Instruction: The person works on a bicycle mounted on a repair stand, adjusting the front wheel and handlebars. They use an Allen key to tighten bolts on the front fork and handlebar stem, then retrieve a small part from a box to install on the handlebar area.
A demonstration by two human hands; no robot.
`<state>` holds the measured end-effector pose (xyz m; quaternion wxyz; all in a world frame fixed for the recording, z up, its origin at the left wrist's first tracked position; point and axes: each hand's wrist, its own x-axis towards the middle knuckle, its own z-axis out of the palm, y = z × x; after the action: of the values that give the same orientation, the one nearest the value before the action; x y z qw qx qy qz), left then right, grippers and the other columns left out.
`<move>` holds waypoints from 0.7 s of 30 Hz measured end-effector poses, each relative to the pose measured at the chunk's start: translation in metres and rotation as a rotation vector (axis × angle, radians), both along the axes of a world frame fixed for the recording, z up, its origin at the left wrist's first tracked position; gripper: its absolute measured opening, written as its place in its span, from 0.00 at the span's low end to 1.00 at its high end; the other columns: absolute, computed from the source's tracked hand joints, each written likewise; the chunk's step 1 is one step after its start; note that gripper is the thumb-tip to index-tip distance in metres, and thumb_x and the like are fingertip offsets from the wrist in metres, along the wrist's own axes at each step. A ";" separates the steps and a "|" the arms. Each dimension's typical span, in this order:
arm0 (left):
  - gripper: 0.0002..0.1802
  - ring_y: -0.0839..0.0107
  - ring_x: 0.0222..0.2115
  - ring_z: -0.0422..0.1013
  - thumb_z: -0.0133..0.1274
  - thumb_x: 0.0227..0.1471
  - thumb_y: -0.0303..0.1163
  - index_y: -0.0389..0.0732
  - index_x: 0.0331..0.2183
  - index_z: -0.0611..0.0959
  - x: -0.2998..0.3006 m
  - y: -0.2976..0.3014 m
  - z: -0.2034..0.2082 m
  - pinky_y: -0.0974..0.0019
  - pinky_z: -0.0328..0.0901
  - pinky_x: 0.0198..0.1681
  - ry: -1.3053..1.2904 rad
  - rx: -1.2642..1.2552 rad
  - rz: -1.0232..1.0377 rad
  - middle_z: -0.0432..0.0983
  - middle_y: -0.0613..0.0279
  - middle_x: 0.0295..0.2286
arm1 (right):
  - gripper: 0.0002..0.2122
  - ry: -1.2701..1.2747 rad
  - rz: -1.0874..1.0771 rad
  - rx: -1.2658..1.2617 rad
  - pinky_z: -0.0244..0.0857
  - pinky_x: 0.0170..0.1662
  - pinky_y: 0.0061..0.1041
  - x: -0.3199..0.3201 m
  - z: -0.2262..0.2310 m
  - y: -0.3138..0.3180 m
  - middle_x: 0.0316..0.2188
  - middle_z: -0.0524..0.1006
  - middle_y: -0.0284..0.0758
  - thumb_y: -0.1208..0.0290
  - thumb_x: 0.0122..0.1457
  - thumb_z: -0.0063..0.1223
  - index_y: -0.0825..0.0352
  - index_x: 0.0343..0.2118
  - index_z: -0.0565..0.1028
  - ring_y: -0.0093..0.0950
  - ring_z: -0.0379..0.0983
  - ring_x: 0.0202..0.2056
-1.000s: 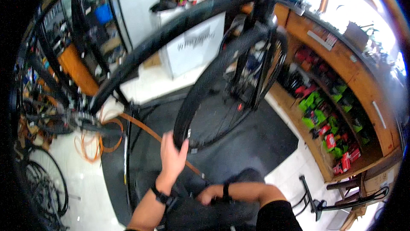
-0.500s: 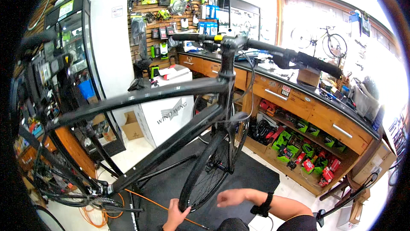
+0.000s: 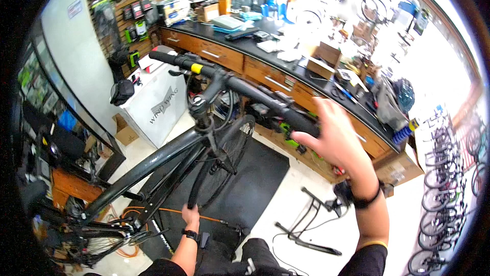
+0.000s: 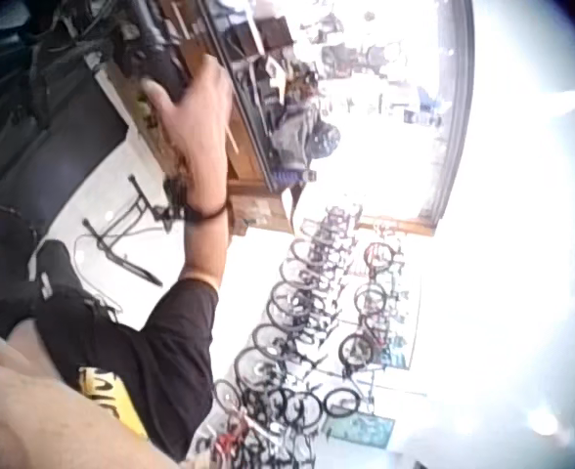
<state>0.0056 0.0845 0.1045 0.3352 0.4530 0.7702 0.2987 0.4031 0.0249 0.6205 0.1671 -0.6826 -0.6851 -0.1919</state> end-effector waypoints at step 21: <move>0.27 0.45 0.53 0.62 0.62 0.44 0.29 0.39 0.48 0.76 -0.070 0.007 0.467 0.44 0.57 0.56 0.494 0.825 -0.717 0.65 0.46 0.50 | 0.27 0.202 -0.409 -0.571 0.68 0.51 0.43 -0.009 -0.030 0.061 0.45 0.75 0.45 0.63 0.44 0.65 0.64 0.49 0.72 0.45 0.70 0.50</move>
<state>-0.0646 0.0911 0.5711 0.0224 0.8333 0.4451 0.3271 0.3940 0.0862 0.5908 -0.0053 -0.8401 -0.5405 0.0459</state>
